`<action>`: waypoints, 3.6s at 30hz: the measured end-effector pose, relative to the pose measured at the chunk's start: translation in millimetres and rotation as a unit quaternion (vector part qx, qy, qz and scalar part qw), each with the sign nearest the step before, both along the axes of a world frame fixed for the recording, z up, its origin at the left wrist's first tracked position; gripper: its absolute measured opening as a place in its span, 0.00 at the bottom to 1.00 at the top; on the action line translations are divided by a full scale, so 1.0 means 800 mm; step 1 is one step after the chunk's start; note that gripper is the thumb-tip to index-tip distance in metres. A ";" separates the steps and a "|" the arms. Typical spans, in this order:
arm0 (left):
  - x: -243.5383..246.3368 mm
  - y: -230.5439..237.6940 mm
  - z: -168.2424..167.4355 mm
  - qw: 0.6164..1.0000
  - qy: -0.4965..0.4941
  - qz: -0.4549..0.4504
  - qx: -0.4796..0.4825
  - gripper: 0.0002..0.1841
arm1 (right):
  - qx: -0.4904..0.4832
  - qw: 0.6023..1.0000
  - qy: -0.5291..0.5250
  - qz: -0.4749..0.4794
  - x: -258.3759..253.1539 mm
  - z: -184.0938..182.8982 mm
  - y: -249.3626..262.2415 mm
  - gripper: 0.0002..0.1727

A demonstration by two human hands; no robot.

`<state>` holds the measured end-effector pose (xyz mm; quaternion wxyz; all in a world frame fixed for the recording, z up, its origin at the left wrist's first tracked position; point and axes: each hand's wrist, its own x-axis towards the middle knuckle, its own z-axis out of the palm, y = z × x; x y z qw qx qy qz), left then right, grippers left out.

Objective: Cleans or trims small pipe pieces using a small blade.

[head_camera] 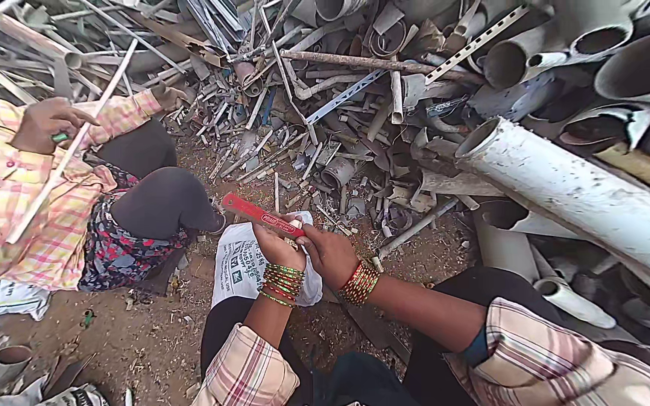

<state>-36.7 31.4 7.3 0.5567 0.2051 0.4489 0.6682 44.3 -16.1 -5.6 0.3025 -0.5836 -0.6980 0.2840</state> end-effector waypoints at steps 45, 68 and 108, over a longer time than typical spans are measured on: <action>-0.033 -0.055 0.019 0.907 0.145 -0.380 -0.110 0.13 | -0.137 0.989 -0.019 -0.045 0.080 0.025 -0.040 0.24; -0.049 -0.088 -0.008 0.827 0.310 -0.462 0.085 0.06 | -0.122 0.974 0.150 -0.122 0.049 -0.004 -0.103 0.19; -0.044 -0.082 -0.034 0.862 0.362 -0.250 0.252 0.17 | -0.223 0.811 0.516 -0.163 0.042 0.019 -0.054 0.09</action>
